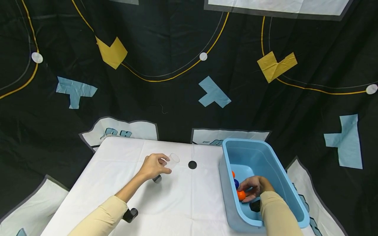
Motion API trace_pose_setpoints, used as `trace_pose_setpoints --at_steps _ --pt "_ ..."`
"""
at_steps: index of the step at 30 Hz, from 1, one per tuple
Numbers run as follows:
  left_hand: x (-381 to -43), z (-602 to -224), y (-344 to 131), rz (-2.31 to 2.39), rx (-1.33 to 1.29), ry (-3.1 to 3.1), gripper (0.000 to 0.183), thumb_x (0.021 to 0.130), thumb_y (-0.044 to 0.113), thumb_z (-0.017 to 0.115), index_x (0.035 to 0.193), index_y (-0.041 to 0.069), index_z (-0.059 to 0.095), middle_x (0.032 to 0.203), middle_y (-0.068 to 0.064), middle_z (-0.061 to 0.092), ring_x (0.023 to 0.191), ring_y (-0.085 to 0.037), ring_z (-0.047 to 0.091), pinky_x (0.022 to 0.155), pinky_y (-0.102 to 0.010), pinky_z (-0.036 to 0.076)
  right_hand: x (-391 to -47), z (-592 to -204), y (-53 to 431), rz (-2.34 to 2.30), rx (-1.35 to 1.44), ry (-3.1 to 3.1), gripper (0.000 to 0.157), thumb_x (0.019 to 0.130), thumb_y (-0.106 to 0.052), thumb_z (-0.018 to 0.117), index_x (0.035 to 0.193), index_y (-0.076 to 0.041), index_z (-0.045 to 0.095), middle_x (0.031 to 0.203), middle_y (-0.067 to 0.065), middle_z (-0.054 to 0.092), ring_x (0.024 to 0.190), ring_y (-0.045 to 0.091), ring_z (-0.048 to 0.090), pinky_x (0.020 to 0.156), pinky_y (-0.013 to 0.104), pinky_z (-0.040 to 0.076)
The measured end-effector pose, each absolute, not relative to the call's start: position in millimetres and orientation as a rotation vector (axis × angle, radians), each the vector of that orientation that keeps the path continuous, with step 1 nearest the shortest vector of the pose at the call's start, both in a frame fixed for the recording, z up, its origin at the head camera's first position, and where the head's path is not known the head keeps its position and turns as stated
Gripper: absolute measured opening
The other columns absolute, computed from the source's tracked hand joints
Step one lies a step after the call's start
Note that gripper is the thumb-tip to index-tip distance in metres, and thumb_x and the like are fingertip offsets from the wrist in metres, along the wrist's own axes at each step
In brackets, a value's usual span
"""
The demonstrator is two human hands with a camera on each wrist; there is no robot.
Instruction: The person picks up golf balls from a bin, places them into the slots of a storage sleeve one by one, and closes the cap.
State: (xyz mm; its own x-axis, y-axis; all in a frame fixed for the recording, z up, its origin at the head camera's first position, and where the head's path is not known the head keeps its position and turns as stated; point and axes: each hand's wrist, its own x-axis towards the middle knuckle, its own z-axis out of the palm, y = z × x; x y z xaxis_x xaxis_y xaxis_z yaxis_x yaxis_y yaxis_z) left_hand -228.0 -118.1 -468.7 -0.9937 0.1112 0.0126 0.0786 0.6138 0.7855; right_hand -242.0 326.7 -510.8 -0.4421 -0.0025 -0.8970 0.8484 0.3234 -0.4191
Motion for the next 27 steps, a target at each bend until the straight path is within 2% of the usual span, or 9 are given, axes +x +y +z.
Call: trace_pose_setpoints --at_steps 10,16,22,27 --pt "-228.7 -469.5 -110.0 1.364 0.182 2.802 0.039 0.066 0.017 0.091 0.102 0.010 0.077 0.096 -0.009 0.077 0.093 -0.024 0.074 0.080 -0.039 0.060 -239.7 -485.1 340.3 -1.379 0.727 1.759 0.029 0.094 -0.008 0.067 0.118 0.006 0.062 0.100 0.022 0.067 0.094 0.038 0.076 0.094 0.041 0.056" --pt "-227.9 -466.9 -104.3 1.384 0.213 2.791 0.041 0.066 0.015 0.090 0.104 0.007 0.076 0.099 -0.015 0.078 0.096 -0.027 0.075 0.081 -0.040 0.061 -241.1 -471.7 345.8 -1.484 0.666 1.792 0.032 0.096 -0.010 0.067 0.122 0.005 0.059 0.106 0.022 0.067 0.101 0.041 0.074 0.092 0.042 0.056" --pt "-229.3 -465.3 -98.0 1.390 0.216 2.794 0.041 0.066 0.015 0.091 0.104 0.010 0.077 0.098 -0.013 0.078 0.095 -0.027 0.075 0.082 -0.039 0.061 -246.0 -458.1 350.6 -1.613 0.627 1.759 0.047 0.096 -0.012 0.066 0.135 0.005 0.044 0.117 0.025 0.062 0.111 0.047 0.069 0.091 0.043 0.057" --pt "-231.2 -465.9 -94.0 1.396 0.236 2.788 0.042 0.066 0.015 0.091 0.105 0.009 0.077 0.097 -0.015 0.078 0.094 -0.026 0.075 0.081 -0.039 0.061 -249.4 -450.5 351.9 -1.714 0.599 1.682 0.059 0.097 -0.013 0.066 0.144 0.005 0.034 0.119 0.024 0.061 0.105 0.046 0.071 0.093 0.045 0.056"
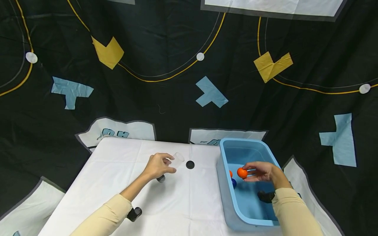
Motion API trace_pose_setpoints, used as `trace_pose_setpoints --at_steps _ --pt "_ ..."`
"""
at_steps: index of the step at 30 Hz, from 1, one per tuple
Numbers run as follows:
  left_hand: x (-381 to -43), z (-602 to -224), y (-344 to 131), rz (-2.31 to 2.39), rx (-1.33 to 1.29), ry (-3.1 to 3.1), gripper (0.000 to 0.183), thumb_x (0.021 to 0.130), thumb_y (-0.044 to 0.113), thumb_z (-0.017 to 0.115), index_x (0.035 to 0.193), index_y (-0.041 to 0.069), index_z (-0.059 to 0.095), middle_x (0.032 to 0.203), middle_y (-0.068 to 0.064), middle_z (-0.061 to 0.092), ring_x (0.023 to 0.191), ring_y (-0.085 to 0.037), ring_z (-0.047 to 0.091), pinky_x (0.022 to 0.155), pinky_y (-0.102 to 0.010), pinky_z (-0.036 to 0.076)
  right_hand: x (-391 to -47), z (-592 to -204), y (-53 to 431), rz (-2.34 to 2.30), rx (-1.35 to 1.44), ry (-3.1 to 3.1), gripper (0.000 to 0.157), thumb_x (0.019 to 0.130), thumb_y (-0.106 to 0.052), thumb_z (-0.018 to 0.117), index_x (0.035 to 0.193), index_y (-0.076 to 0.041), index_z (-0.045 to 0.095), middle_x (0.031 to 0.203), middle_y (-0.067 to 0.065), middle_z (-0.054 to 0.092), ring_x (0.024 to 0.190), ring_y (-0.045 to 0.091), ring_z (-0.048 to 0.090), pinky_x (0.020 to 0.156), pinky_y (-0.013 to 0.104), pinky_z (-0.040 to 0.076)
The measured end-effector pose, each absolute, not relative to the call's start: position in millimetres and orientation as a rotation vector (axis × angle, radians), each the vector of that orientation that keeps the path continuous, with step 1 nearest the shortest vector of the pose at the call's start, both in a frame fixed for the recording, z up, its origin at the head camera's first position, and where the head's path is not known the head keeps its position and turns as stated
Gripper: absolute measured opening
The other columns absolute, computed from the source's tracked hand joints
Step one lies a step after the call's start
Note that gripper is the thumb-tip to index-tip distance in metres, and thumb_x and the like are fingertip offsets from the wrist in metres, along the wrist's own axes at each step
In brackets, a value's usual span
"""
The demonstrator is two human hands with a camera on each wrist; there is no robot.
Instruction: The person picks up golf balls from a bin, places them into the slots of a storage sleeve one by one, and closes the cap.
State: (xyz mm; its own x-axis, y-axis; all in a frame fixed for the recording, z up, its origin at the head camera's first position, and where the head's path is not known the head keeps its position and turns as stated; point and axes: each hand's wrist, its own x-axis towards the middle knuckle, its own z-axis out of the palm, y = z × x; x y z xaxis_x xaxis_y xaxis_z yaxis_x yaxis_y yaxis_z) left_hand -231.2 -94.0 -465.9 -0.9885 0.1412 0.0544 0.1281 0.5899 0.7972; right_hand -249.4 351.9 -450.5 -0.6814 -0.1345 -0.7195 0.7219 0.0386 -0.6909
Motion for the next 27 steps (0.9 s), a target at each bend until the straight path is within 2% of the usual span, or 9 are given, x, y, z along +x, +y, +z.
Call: trace_pose_setpoints --at_steps 8,11,15,18,21,24,27 --pt "-231.6 -467.0 -90.6 1.379 0.270 2.809 0.043 0.065 0.016 0.091 0.104 0.007 0.077 0.095 -0.012 0.078 0.091 -0.024 0.075 0.080 -0.039 0.060 -253.2 -436.2 347.4 -1.761 0.517 1.665 0.060 0.100 -0.014 0.062 0.146 0.006 0.031 0.119 0.022 0.062 0.100 0.041 0.074 0.092 0.041 0.056" --pt "-231.9 -467.4 -89.1 1.372 0.275 2.817 0.043 0.064 0.016 0.092 0.104 0.007 0.078 0.094 -0.011 0.078 0.090 -0.023 0.075 0.079 -0.038 0.060 -256.4 -426.0 342.4 -1.763 0.473 1.679 0.065 0.101 -0.015 0.061 0.151 0.005 0.025 0.116 0.020 0.065 0.096 0.037 0.075 0.089 0.036 0.058" --pt "-233.0 -467.2 -86.6 1.370 0.284 2.827 0.041 0.064 0.017 0.093 0.102 0.009 0.078 0.093 -0.011 0.078 0.088 -0.022 0.075 0.077 -0.037 0.060 -262.8 -409.1 332.0 -1.766 0.404 1.708 0.071 0.102 -0.015 0.059 0.155 0.004 0.016 0.126 0.022 0.059 0.095 0.032 0.076 0.086 0.032 0.059" --pt "-233.7 -466.1 -84.5 1.368 0.299 2.836 0.041 0.064 0.018 0.093 0.101 0.010 0.078 0.093 -0.011 0.078 0.088 -0.021 0.074 0.077 -0.038 0.060 -266.9 -395.5 320.9 -1.759 0.334 1.767 0.063 0.102 -0.015 0.060 0.151 0.005 0.026 0.132 0.023 0.054 0.096 0.028 0.075 0.087 0.031 0.059" --pt "-234.1 -464.9 -82.1 1.368 0.302 2.833 0.041 0.063 0.018 0.093 0.101 0.011 0.078 0.093 -0.011 0.078 0.088 -0.021 0.074 0.078 -0.037 0.059 -269.5 -383.7 307.6 -1.731 0.233 1.832 0.042 0.102 -0.015 0.061 0.136 0.004 0.048 0.124 0.018 0.062 0.095 0.026 0.075 0.090 0.034 0.058" --pt "-234.6 -464.0 -79.0 1.368 0.304 2.826 0.040 0.063 0.017 0.094 0.100 0.011 0.078 0.091 -0.008 0.078 0.089 -0.022 0.074 0.077 -0.037 0.059 -271.3 -375.6 290.9 -1.680 0.130 1.906 0.024 0.101 -0.015 0.063 0.120 -0.001 0.063 0.112 0.011 0.069 0.096 0.025 0.074 0.092 0.039 0.057" --pt "-234.4 -462.0 -75.1 1.373 0.313 2.820 0.039 0.063 0.017 0.094 0.099 0.012 0.078 0.090 -0.006 0.077 0.090 -0.024 0.074 0.077 -0.036 0.060 -272.0 -371.7 270.3 -1.628 0.049 1.965 0.021 0.100 -0.016 0.064 0.115 -0.002 0.068 0.111 0.010 0.070 0.096 0.025 0.073 0.092 0.040 0.058"
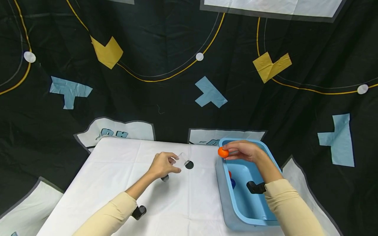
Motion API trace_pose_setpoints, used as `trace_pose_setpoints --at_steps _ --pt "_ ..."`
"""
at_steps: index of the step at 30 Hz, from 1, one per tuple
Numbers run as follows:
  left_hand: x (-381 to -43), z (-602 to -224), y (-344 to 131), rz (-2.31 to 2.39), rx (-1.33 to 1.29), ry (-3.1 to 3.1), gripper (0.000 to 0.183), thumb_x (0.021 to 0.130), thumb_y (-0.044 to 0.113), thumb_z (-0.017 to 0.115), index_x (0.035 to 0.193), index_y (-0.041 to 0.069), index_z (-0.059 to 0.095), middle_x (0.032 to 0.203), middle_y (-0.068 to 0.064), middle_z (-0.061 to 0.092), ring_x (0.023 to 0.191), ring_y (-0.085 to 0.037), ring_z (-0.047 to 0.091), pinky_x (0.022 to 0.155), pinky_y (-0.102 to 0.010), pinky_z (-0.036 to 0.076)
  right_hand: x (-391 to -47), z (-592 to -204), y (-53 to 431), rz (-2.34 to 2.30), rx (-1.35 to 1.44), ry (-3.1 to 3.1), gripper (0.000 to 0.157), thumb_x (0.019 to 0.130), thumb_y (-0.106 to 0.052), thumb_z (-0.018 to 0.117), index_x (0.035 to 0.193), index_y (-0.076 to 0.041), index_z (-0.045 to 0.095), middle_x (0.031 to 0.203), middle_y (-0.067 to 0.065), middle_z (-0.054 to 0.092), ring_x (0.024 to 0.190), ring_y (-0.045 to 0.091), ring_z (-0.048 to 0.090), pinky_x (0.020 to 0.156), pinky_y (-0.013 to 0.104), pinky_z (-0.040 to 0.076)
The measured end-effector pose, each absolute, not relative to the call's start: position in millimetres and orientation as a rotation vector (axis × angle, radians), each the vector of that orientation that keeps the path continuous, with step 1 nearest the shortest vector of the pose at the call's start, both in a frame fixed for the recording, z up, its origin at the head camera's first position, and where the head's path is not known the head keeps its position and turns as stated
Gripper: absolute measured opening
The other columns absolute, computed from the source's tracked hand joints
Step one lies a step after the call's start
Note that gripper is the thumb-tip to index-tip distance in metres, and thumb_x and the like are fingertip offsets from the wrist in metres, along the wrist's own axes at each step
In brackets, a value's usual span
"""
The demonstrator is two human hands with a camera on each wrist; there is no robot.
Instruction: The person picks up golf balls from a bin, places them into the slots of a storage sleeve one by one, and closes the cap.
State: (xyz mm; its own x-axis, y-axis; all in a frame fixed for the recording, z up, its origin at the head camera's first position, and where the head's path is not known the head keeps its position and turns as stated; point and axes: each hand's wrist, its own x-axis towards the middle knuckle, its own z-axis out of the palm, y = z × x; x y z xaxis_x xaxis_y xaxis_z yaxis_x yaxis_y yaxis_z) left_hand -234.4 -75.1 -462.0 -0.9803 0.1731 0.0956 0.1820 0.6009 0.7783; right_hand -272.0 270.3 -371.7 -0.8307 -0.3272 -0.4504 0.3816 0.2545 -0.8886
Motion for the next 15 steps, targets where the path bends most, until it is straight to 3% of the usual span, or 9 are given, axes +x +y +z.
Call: trace_pose_setpoints --at_steps 9,15 --pt "-234.5 -458.5 -63.8 -1.359 -0.353 -2.808 0.040 0.062 0.017 0.095 0.098 0.014 0.079 0.089 -0.004 0.077 0.087 -0.019 0.073 0.077 -0.036 0.059 -274.1 -374.5 213.0 -1.605 0.076 2.007 0.028 0.094 -0.014 0.071 0.116 0.003 0.065 0.119 0.020 0.064 0.098 0.033 0.071 0.087 0.038 0.060" --pt "-234.6 -459.1 -59.3 -1.345 -0.387 -2.813 0.041 0.061 0.017 0.095 0.098 0.012 0.078 0.088 -0.004 0.077 0.084 -0.018 0.072 0.076 -0.035 0.058 -273.8 -379.8 193.5 -1.579 0.091 2.060 0.033 0.092 -0.014 0.074 0.117 0.005 0.066 0.118 0.021 0.066 0.094 0.031 0.073 0.084 0.037 0.060"
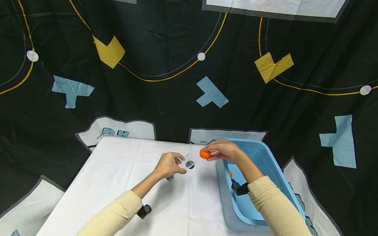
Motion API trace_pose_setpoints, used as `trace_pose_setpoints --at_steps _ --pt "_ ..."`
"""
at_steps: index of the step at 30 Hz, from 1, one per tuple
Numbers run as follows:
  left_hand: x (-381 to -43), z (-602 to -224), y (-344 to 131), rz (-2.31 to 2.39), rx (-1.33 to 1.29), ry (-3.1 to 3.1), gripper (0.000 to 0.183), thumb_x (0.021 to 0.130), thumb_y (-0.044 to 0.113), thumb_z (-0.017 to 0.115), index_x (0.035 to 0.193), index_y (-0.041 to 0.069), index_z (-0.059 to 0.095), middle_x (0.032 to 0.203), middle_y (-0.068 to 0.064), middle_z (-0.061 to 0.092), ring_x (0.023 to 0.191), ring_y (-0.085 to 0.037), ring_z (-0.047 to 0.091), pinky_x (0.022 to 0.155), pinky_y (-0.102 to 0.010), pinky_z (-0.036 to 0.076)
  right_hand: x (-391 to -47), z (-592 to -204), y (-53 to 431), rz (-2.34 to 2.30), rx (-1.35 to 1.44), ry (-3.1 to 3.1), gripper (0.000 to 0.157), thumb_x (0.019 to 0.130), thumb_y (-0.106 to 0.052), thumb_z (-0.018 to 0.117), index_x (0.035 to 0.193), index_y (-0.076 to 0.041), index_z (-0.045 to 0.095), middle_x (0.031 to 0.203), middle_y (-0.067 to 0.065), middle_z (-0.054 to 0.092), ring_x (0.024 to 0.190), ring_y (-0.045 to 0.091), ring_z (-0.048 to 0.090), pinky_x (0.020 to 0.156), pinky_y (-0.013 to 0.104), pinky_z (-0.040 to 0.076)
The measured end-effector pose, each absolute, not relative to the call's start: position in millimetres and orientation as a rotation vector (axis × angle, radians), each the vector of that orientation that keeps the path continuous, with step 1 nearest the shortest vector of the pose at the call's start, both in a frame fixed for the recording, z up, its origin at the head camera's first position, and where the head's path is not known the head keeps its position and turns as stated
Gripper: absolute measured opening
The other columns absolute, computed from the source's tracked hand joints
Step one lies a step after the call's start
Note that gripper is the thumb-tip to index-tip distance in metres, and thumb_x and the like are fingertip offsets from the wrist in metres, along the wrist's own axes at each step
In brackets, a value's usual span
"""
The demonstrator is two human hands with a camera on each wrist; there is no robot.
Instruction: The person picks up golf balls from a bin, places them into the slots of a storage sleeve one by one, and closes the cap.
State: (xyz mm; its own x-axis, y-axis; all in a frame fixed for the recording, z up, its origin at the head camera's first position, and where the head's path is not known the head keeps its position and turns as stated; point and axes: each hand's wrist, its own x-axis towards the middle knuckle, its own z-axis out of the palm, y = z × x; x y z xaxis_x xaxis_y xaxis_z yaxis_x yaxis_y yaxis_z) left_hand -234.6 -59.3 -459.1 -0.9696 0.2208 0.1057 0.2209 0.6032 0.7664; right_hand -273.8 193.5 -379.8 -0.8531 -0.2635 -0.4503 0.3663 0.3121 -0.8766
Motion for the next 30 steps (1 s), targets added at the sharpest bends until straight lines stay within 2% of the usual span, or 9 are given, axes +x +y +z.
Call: trace_pose_setpoints --at_steps 9,15,23,30 --pt "-233.2 -454.3 -54.0 -1.364 -0.421 -2.820 0.041 0.063 0.016 0.095 0.100 0.010 0.079 0.088 -0.006 0.077 0.084 -0.019 0.071 0.074 -0.034 0.057 -268.7 -388.7 177.3 -1.544 0.027 2.124 0.032 0.092 -0.014 0.073 0.117 0.006 0.069 0.117 0.020 0.069 0.090 0.029 0.075 0.086 0.042 0.060" --pt "-233.1 -452.6 -51.9 -1.363 -0.442 -2.831 0.040 0.064 0.018 0.095 0.101 0.010 0.078 0.090 -0.007 0.078 0.086 -0.021 0.073 0.076 -0.035 0.058 -266.6 -392.0 171.9 -1.528 0.017 2.140 0.034 0.090 -0.015 0.076 0.116 0.006 0.070 0.114 0.020 0.070 0.091 0.031 0.075 0.083 0.039 0.061" --pt "-233.1 -452.9 -52.1 -1.367 -0.446 -2.840 0.040 0.064 0.019 0.095 0.100 0.011 0.078 0.094 -0.014 0.078 0.083 -0.017 0.071 0.076 -0.035 0.057 -264.7 -394.2 164.6 -1.518 0.010 2.157 0.031 0.088 -0.017 0.078 0.111 0.002 0.072 0.110 0.017 0.073 0.088 0.028 0.076 0.081 0.039 0.061" --pt "-233.1 -450.3 -53.0 -1.337 -0.468 -2.833 0.042 0.064 0.020 0.095 0.101 0.008 0.078 0.087 -0.007 0.078 0.080 -0.015 0.070 0.073 -0.034 0.056 -262.7 -397.5 159.1 -1.481 -0.018 2.199 0.028 0.088 -0.020 0.078 0.107 0.000 0.075 0.109 0.014 0.074 0.088 0.027 0.077 0.081 0.039 0.061"
